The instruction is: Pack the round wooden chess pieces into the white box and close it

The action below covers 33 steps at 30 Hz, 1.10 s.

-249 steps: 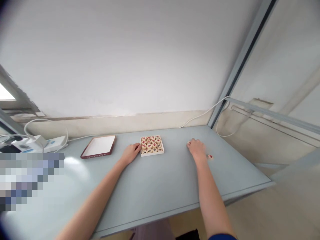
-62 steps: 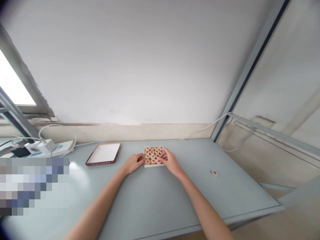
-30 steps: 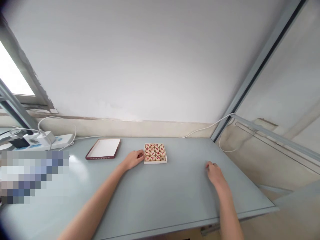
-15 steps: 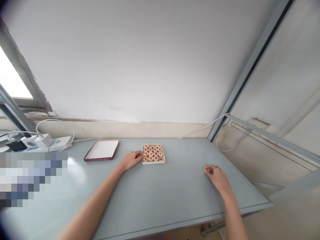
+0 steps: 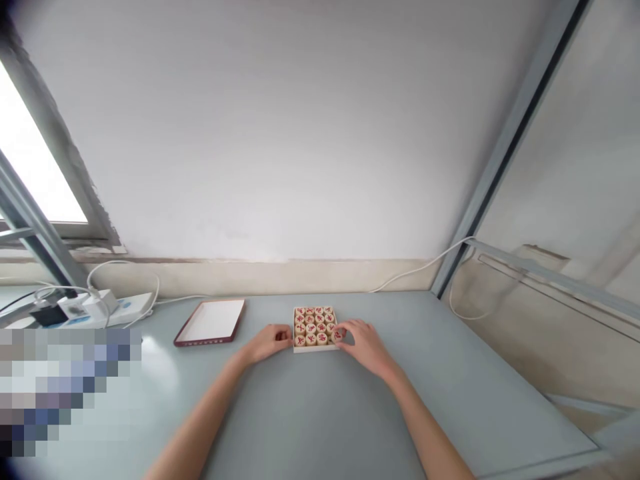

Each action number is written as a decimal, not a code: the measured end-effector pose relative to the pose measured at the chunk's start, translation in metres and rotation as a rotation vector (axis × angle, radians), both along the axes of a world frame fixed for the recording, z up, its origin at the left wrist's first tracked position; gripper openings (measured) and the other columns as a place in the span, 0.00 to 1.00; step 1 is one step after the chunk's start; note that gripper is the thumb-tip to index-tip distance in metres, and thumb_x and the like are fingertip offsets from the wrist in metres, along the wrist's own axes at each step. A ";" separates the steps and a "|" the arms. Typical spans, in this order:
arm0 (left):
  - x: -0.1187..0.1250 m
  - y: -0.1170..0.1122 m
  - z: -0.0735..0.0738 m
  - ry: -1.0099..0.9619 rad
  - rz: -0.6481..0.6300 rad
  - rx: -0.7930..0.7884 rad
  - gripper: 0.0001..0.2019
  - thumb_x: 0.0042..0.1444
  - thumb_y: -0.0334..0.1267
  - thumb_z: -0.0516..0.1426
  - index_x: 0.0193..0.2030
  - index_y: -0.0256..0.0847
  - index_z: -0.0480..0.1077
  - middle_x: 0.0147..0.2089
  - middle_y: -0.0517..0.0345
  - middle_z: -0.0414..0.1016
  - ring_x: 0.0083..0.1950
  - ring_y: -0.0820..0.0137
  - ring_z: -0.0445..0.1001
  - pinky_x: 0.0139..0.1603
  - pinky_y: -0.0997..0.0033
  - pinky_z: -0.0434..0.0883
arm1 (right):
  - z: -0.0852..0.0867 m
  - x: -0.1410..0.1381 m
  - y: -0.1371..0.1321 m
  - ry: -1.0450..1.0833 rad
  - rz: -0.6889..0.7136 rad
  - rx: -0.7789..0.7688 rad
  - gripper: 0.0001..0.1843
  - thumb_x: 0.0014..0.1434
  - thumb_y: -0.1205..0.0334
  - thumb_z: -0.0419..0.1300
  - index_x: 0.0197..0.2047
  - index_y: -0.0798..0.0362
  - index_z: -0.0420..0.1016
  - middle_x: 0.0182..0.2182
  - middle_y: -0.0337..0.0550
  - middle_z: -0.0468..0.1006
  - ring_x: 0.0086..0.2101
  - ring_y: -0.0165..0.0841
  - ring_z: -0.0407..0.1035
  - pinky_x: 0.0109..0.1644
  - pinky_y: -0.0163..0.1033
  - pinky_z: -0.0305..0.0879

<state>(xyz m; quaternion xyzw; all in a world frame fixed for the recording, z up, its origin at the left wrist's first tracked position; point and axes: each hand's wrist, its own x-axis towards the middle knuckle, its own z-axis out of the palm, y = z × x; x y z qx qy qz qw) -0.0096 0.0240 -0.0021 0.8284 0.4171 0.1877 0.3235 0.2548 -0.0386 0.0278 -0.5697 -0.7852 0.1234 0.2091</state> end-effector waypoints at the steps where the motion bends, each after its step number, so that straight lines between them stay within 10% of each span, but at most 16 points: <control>1: 0.000 0.000 0.000 0.000 0.001 -0.002 0.14 0.49 0.47 0.50 0.25 0.38 0.64 0.24 0.63 0.63 0.26 0.74 0.60 0.26 0.76 0.54 | -0.002 0.000 0.000 -0.003 -0.004 0.003 0.14 0.55 0.53 0.55 0.45 0.44 0.70 0.44 0.39 0.72 0.44 0.36 0.64 0.48 0.42 0.56; 33: 0.003 -0.003 0.005 0.023 0.020 0.035 0.18 0.52 0.51 0.48 0.28 0.38 0.69 0.27 0.59 0.69 0.30 0.71 0.64 0.29 0.75 0.57 | -0.021 0.009 0.006 0.005 -0.027 0.116 0.14 0.57 0.47 0.52 0.43 0.40 0.72 0.41 0.38 0.74 0.43 0.37 0.64 0.45 0.43 0.54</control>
